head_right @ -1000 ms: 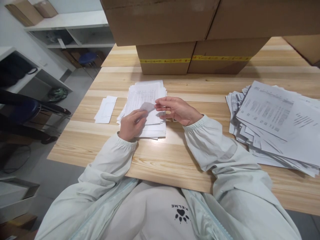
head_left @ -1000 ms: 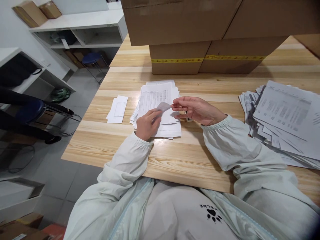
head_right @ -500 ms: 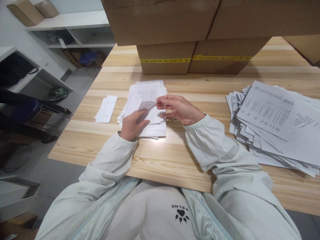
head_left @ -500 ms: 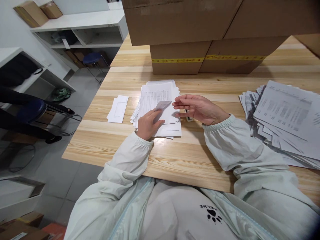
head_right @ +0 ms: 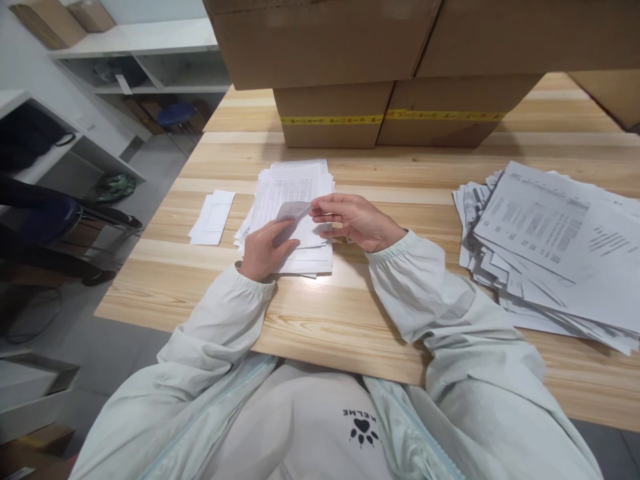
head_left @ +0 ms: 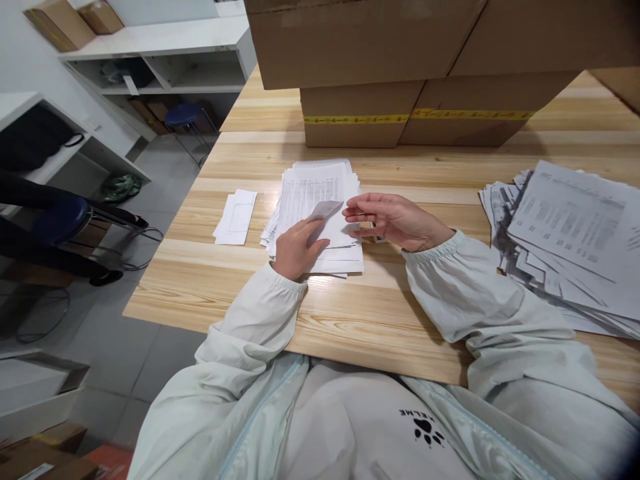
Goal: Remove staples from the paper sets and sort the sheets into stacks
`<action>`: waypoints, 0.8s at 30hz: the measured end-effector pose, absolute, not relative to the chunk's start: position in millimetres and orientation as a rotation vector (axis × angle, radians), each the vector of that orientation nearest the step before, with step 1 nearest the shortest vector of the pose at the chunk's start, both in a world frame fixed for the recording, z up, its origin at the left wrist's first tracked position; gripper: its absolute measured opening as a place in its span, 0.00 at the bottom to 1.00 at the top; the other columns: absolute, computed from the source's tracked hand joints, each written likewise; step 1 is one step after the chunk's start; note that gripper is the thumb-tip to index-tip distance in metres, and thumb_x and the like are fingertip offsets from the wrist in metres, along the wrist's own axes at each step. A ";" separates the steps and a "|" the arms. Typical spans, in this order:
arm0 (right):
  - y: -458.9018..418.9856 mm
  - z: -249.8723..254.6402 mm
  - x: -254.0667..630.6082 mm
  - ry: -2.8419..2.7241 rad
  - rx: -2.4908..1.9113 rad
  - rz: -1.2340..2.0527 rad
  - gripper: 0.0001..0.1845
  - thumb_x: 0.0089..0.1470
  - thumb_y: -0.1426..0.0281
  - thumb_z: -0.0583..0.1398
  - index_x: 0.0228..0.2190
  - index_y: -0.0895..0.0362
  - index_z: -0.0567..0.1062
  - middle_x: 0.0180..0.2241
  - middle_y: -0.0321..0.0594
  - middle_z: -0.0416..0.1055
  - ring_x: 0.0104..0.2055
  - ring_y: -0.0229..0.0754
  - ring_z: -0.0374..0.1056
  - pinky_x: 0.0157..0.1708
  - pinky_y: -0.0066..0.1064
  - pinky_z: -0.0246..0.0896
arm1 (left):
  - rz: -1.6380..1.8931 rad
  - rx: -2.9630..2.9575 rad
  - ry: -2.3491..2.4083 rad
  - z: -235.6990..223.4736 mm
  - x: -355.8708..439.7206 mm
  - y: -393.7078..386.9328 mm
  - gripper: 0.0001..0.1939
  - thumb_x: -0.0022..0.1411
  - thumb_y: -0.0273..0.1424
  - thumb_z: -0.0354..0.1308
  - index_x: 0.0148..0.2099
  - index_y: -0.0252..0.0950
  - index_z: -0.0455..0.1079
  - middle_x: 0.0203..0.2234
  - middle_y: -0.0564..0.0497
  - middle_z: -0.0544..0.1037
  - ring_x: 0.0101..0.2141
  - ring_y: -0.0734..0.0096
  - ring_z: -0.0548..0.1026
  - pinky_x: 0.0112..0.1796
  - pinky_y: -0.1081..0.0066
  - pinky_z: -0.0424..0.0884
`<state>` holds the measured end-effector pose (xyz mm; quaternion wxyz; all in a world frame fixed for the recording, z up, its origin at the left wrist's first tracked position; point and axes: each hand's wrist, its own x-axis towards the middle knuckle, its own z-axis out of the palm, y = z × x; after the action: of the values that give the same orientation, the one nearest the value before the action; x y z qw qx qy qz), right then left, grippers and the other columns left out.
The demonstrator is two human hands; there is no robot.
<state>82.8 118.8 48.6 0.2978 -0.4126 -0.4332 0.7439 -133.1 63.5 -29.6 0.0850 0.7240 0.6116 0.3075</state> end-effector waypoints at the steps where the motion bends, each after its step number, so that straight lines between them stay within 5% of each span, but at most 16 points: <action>1: 118.6 48.7 83.0 -1.149 -1.098 1.979 0.06 0.61 0.72 0.60 0.35 0.58 0.79 0.45 0.48 0.75 0.48 0.44 0.71 0.41 0.37 0.76 | 0.915 2.161 1.823 -29.7 -133.3 63.5 0.20 0.59 0.32 0.68 0.54 0.39 0.76 0.53 0.46 0.80 0.51 0.58 0.79 0.50 0.58 0.77; 17: 119.4 50.4 85.7 -1.129 -1.016 1.995 0.05 0.56 0.69 0.66 0.36 0.56 0.79 0.43 0.46 0.77 0.48 0.45 0.72 0.47 0.42 0.75 | 0.965 2.194 1.763 -32.7 -136.8 64.2 0.23 0.58 0.42 0.68 0.53 0.40 0.76 0.52 0.45 0.81 0.49 0.58 0.80 0.48 0.60 0.77; 24: 117.9 53.3 84.7 -1.089 -1.014 1.993 0.05 0.55 0.69 0.66 0.35 0.56 0.79 0.43 0.44 0.77 0.48 0.45 0.72 0.52 0.45 0.72 | 0.997 2.236 1.709 -32.5 -137.2 64.8 0.24 0.55 0.40 0.71 0.53 0.38 0.75 0.52 0.44 0.81 0.50 0.59 0.80 0.50 0.58 0.77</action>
<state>84.7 117.9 53.3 0.3214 -0.3862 -0.4146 0.7588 -137.2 64.8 -32.5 0.0777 0.7466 0.5707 0.3329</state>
